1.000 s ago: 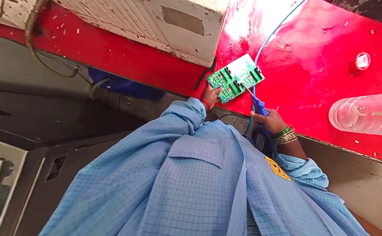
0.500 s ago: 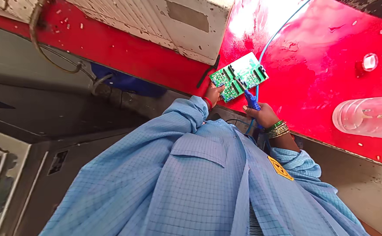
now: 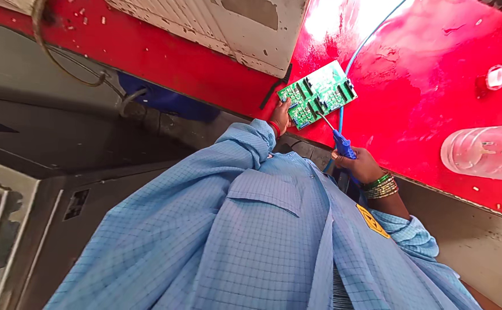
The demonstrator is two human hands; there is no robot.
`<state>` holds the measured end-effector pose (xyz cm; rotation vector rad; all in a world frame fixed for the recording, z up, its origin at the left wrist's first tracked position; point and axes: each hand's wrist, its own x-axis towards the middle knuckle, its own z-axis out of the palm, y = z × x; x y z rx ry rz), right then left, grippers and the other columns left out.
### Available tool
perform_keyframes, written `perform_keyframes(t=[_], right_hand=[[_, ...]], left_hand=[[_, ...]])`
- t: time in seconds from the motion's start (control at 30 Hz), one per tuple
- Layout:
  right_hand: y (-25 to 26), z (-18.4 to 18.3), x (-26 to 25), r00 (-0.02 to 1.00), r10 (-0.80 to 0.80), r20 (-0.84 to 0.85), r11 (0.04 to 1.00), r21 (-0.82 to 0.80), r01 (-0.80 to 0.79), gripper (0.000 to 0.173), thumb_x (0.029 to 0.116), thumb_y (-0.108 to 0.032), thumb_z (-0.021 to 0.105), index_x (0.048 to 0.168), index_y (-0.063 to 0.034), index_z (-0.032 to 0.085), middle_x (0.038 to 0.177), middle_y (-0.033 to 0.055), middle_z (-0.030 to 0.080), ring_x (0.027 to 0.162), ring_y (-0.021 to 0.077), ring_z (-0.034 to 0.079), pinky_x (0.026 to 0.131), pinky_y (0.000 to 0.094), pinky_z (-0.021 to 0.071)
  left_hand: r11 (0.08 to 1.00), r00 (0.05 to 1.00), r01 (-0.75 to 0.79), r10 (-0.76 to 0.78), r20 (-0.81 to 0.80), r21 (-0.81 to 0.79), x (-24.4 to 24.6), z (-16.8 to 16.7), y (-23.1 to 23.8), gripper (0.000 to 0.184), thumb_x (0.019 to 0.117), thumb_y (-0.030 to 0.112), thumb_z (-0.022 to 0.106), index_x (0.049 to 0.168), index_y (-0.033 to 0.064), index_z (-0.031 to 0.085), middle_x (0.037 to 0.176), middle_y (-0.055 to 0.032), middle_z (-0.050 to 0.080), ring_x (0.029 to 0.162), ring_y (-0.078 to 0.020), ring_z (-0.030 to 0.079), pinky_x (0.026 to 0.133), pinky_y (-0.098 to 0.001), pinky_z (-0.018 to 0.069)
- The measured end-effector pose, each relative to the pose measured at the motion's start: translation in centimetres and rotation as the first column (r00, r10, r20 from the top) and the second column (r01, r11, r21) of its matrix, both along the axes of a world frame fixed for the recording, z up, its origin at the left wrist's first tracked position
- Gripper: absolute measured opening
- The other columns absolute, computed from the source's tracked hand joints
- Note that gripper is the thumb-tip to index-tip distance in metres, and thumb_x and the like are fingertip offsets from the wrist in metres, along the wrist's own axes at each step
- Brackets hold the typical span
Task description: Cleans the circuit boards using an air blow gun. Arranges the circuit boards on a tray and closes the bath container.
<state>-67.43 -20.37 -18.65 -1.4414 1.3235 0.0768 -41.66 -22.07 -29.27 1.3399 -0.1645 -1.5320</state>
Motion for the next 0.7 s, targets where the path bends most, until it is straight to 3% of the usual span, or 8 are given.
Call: perform_keyframes(t=[0.2, 0.37, 0.47, 0.7], right_hand=[[0.7, 0.0, 0.7, 0.994, 0.112, -0.006, 0.992, 0.05, -0.112, 0.033, 0.0939, -0.04, 0.067, 0.109, -0.01, 0.069, 0.08, -0.003, 0.066, 0.069, 0.0062, 0.06, 0.068, 0.032, 0.0512], [0.1, 0.5, 3.2, 0.983, 0.183, -0.003, 0.982, 0.056, -0.183, 0.03, 0.0972, -0.035, 0.068, 0.11, -0.0076, 0.069, 0.081, 0.0014, 0.064, 0.071, 0.0109, 0.059, 0.07, 0.037, 0.0494], [-0.8, -0.3, 3.9, 0.987, 0.158, 0.009, 0.987, 0.026, -0.158, 0.03, 0.0974, -0.033, 0.069, 0.11, -0.0057, 0.07, 0.081, 0.0034, 0.066, 0.07, 0.0121, 0.059, 0.069, 0.0369, 0.0497], [-2.2, -0.9, 5.0, 0.994, 0.105, 0.023, 0.994, 0.001, -0.105, 0.029, 0.0986, -0.034, 0.068, 0.106, -0.007, 0.07, 0.076, 0.0003, 0.065, 0.065, 0.0093, 0.059, 0.065, 0.0329, 0.0494]], left_hand=[[1.0, 1.0, 0.0, 0.0, 0.007, 0.017, 0.0, -0.1, -0.1, 0.054, 0.1131, 0.043, 0.019, 0.159, 0.0144, 0.023, 0.141, -0.0221, 0.055, 0.115, -0.0336, 0.065, 0.09, -0.0492, 0.0572], [1.0, 1.0, -0.014, 0.014, -0.019, 0.017, 0.1, 0.0, -0.1, 0.056, 0.1126, 0.045, 0.018, 0.158, 0.0141, 0.025, 0.138, -0.0223, 0.056, 0.11, -0.0335, 0.066, 0.087, -0.0483, 0.0575], [1.0, 0.999, -0.017, 0.018, -0.04, 0.014, 0.2, 0.0, -0.1, 0.054, 0.1125, 0.045, 0.019, 0.156, 0.0147, 0.028, 0.133, -0.0214, 0.059, 0.105, -0.0318, 0.068, 0.085, -0.0465, 0.0583], [1.0, 0.999, -0.011, 0.011, -0.043, 0.001, 0.2, 0.0, 0.0, 0.054, 0.1129, 0.044, 0.017, 0.156, 0.013, 0.028, 0.136, -0.0216, 0.058, 0.11, -0.0325, 0.066, 0.088, -0.0479, 0.0573]])
